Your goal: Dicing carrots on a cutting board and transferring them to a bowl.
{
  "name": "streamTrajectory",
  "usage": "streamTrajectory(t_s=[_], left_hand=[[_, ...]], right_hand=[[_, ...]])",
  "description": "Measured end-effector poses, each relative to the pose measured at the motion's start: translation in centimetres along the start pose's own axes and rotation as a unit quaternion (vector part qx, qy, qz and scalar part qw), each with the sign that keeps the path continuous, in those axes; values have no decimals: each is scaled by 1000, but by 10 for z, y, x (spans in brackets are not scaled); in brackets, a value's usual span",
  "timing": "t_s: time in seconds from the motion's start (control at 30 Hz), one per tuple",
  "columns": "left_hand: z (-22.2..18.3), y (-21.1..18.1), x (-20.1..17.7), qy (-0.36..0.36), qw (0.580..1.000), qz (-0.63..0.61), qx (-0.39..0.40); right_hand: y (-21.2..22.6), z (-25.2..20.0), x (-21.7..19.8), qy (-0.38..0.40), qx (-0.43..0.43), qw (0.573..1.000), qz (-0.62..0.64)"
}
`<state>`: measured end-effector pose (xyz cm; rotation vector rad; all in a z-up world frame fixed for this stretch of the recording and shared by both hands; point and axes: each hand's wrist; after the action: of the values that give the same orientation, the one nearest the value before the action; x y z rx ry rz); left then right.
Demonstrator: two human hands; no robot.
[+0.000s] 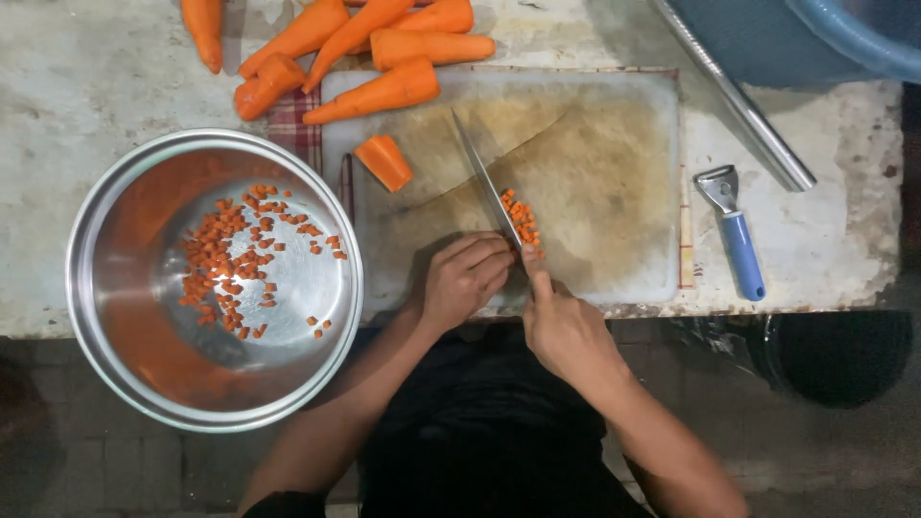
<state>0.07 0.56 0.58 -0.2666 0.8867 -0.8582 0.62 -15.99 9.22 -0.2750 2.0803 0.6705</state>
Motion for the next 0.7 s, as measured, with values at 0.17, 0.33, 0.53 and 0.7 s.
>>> streamTrajectory(t_s=[0.17,0.33,0.53,0.7], left_hand=[[-2,-3,2,-17,1000,1,13],[-3,-6,0,-22,1000,-10,12],[-7,-4,1,-24,999,-5,26],[-8,-4,1,-30,999,-12,20]], right_hand=[[-1,7,-12,5,4,999,51],[19,-4,-48,54,34,997,53],[30,-11,-63,86,62,994,10],[46,-31,-76,107,65,992,25]])
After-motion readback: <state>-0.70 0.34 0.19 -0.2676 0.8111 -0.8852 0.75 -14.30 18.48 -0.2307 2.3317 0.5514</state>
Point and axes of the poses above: each hand's wrist, its own z-axis towards the middle knuckle, its own x-axis out of the palm, y = z × x, and after that the axes turned 5 degrees about y, right-handed
